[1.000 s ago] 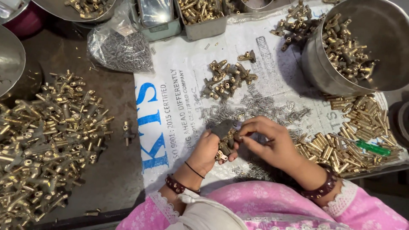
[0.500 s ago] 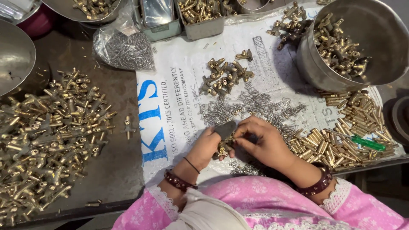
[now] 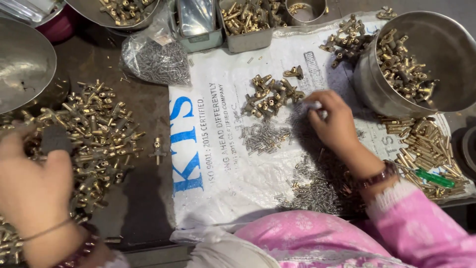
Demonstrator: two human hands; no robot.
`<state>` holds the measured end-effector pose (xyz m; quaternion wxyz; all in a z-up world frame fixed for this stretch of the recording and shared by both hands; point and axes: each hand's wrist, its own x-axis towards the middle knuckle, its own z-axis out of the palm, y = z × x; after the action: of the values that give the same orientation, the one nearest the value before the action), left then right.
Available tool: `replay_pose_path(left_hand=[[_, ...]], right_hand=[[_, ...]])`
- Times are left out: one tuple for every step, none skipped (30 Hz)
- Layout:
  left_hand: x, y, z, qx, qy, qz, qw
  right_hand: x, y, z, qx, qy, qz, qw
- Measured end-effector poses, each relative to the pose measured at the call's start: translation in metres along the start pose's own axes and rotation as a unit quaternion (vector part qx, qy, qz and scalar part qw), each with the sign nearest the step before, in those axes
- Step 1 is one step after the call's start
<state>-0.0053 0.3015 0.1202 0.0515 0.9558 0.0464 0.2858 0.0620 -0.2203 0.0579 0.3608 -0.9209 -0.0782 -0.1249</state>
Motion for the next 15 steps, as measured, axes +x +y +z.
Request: replay_pose_path(left_hand=[[0.008,0.034,-0.01,0.0,0.001,-0.001,1.0],[0.016,0.068,-0.021,-0.126,0.008,-0.071,0.989],[0.023,0.102,-0.031,-0.253,0.013,-0.139,0.957],[0.011,0.117,-0.012,-0.251,0.015,-0.142,0.957],[-0.002,0.132,0.007,-0.364,-0.111,-0.14,0.914],[-0.016,0.148,0.026,-0.467,-0.233,-0.133,0.843],[-0.02,0.167,0.034,-0.467,-0.232,-0.137,0.842],[-0.024,0.185,0.041,-0.554,-0.281,-0.096,0.778],[-0.027,0.203,0.048,-0.632,-0.325,-0.055,0.701],[-0.031,0.217,0.049,-0.632,-0.325,-0.058,0.702],[-0.034,0.231,0.05,-0.608,-0.348,-0.036,0.713],[-0.036,0.246,0.051,-0.583,-0.369,-0.012,0.723],[-0.042,0.254,0.062,-0.582,-0.369,-0.012,0.725],[-0.048,0.264,0.073,-0.655,-0.439,-0.163,0.593],[-0.054,0.275,0.084,-0.695,-0.487,-0.306,0.432]], right_hand=[[0.008,0.006,0.006,0.0,0.0,-0.001,1.0],[0.017,0.011,0.012,-0.05,0.005,-0.036,0.998],[0.026,0.016,0.018,-0.099,0.01,-0.071,0.992],[0.029,0.017,0.023,-0.099,0.008,-0.074,0.992],[0.032,0.019,0.028,-0.118,-0.001,-0.06,0.991],[0.033,0.022,0.032,-0.139,-0.011,-0.045,0.989],[0.033,0.02,0.029,-0.139,-0.013,-0.048,0.989],[0.032,0.018,0.026,-0.146,-0.021,0.005,0.989],[0.032,0.015,0.023,-0.153,-0.028,0.057,0.986],[0.023,0.016,0.022,-0.152,-0.03,0.056,0.986],[0.015,0.017,0.02,-0.072,-0.006,0.09,0.993],[0.008,0.018,0.017,0.01,0.021,0.123,0.992],[-0.004,-0.001,0.018,0.012,0.021,0.122,0.992],[-0.016,-0.02,0.017,0.055,0.016,0.108,0.992],[-0.029,-0.037,0.016,0.098,0.011,0.094,0.991]])
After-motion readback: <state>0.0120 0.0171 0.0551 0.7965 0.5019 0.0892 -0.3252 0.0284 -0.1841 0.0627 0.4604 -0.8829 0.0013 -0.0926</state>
